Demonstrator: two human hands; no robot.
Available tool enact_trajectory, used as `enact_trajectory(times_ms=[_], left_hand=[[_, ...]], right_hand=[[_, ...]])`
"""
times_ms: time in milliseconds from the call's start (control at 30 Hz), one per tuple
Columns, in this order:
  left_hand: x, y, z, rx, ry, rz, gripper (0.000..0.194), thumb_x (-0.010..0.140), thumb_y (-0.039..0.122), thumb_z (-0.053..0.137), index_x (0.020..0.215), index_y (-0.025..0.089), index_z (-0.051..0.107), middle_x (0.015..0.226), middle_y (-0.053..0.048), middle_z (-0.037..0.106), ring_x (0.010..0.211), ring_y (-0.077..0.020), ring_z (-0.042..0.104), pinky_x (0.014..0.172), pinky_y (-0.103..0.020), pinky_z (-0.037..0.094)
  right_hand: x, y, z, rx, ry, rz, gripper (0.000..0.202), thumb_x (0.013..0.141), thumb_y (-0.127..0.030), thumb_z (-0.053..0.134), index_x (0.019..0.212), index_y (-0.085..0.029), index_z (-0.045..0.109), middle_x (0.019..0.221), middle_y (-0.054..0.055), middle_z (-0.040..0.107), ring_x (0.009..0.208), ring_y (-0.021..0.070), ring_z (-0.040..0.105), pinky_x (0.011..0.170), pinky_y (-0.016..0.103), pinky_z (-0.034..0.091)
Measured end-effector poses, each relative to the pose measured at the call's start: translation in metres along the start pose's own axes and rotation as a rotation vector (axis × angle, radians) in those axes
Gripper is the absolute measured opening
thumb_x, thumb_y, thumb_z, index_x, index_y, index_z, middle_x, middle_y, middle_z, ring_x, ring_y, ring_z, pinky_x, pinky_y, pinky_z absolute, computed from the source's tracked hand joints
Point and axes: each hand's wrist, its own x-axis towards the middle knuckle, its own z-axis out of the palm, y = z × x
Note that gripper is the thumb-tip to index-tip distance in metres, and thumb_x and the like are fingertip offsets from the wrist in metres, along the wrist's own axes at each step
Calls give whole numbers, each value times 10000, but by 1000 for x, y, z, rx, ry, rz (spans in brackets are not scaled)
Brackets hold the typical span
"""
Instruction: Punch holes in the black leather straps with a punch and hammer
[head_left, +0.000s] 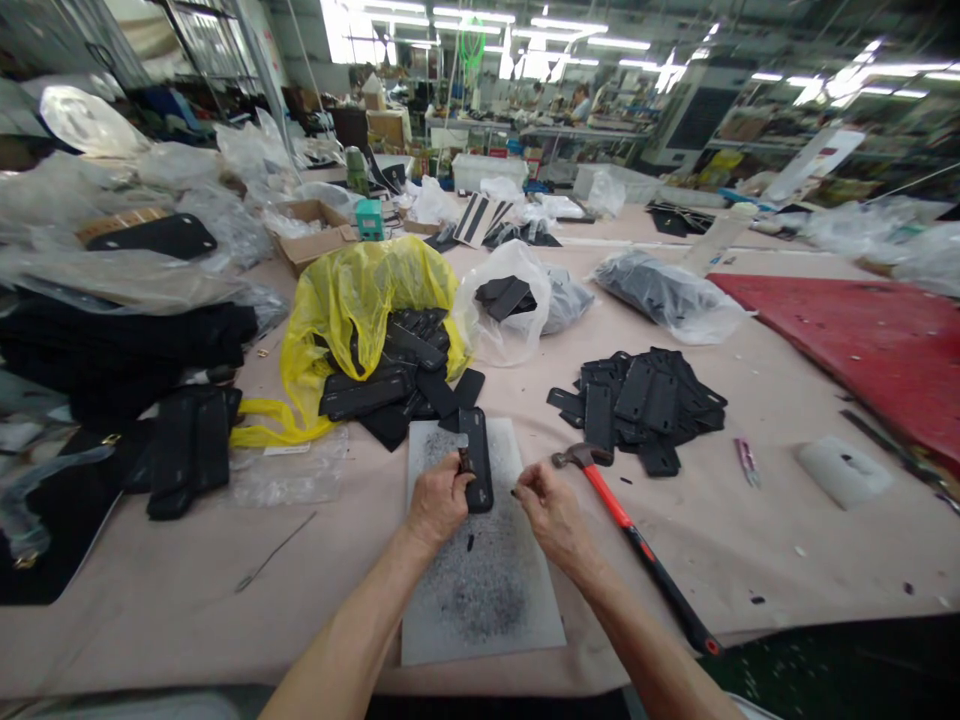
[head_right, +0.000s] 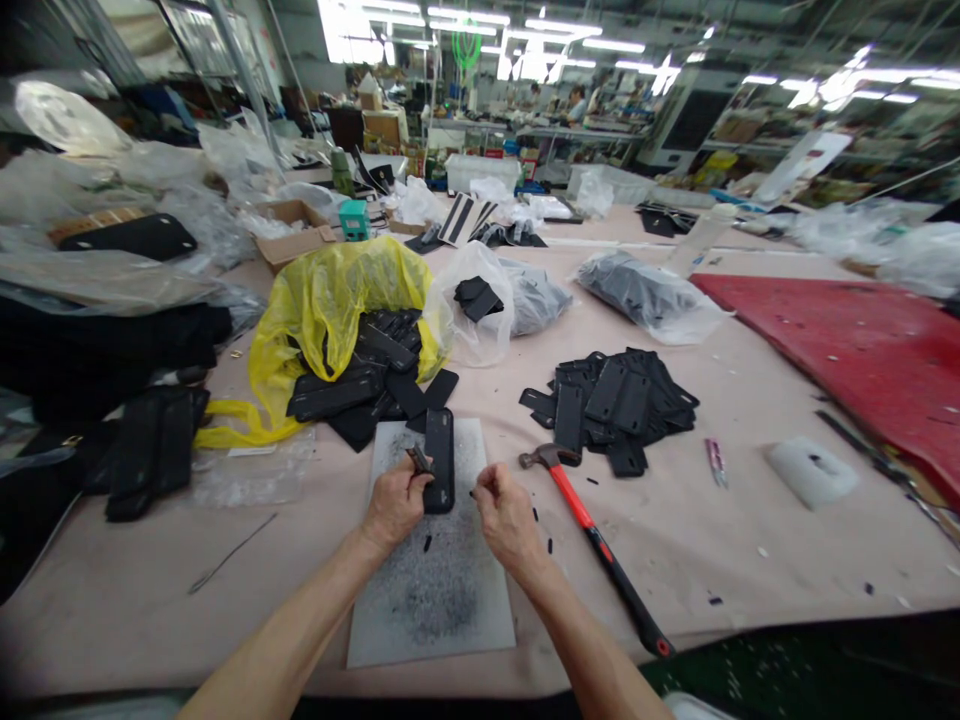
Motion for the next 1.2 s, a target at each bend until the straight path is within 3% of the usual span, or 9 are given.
enact_trajectory(times_ms=[167, 333, 467, 533, 667, 800, 933, 1067, 1200], left_hand=[[1, 0, -1, -36, 1, -13, 198, 877, 174, 471, 973, 188, 644, 961, -81, 726, 998, -236, 678, 921, -366, 523], [3, 0, -4, -99, 39, -5, 230, 876, 199, 464, 996, 180, 659, 1017, -91, 738, 979, -241, 690, 887, -368, 542], [4, -2, -4, -128, 57, -4, 244, 870, 222, 466, 994, 174, 670, 1024, -98, 744, 985, -252, 692, 883, -380, 547], [5, -2, -4, -143, 59, -15, 253, 866, 224, 468, 1005, 173, 672, 1022, -96, 746, 982, -251, 695, 886, -382, 547], [4, -1, -5, -167, 61, -35, 270, 865, 239, 475, 1034, 169, 673, 1010, -96, 750, 966, -251, 702, 882, -389, 550], [4, -1, -6, -164, 73, -31, 270, 863, 246, 472, 1008, 168, 685, 1011, -105, 751, 970, -259, 703, 877, -395, 551], [6, -4, -5, -174, 86, -29, 288, 858, 263, 466, 1000, 147, 688, 996, -129, 749, 955, -280, 705, 863, -426, 551], [8, -4, -6, -192, 98, -58, 297, 841, 304, 481, 976, 148, 695, 982, -142, 750, 936, -309, 704, 842, -457, 548], [8, -4, -10, -295, 99, -120, 293, 805, 367, 524, 948, 184, 703, 944, -110, 761, 927, -302, 708, 831, -436, 557]], right_hand=[[-44, 16, -38, 81, -24, 188, 261, 907, -396, 422, 985, -224, 602, 820, 48, 648, 801, 217, 620, 714, 321, 470], [-119, 63, -81, -145, -139, 376, 248, 858, -357, 387, 830, -276, 621, 605, 11, 592, 593, 208, 574, 579, 320, 436], [-174, 102, -107, -316, -191, 284, 168, 623, -205, 509, 605, -319, 630, 831, 49, 722, 816, 256, 656, 722, 366, 484], [-176, 103, -110, -352, -112, 256, 216, 641, -207, 517, 678, -345, 679, 886, 45, 736, 862, 267, 670, 765, 377, 497], [-113, 55, -86, -413, 87, 287, 338, 878, -393, 438, 1112, -298, 663, 852, 63, 735, 776, 266, 680, 675, 365, 494], [-7, -9, -38, -506, -59, 147, 265, 896, -258, 449, 775, -214, 682, 759, 85, 713, 732, 222, 664, 692, 316, 433], [75, -37, 5, -476, -16, 113, 218, 851, -341, 576, 958, -187, 686, 930, 110, 714, 897, 231, 656, 752, 304, 422], [116, -43, 31, -454, 6, 139, 369, 688, -413, 746, 948, -157, 692, 1076, 159, 669, 1034, 296, 604, 808, 349, 413], [125, -41, 34, -386, 21, 230, 139, 734, -286, 702, 825, -181, 690, 846, 56, 696, 817, 200, 633, 684, 275, 399]])
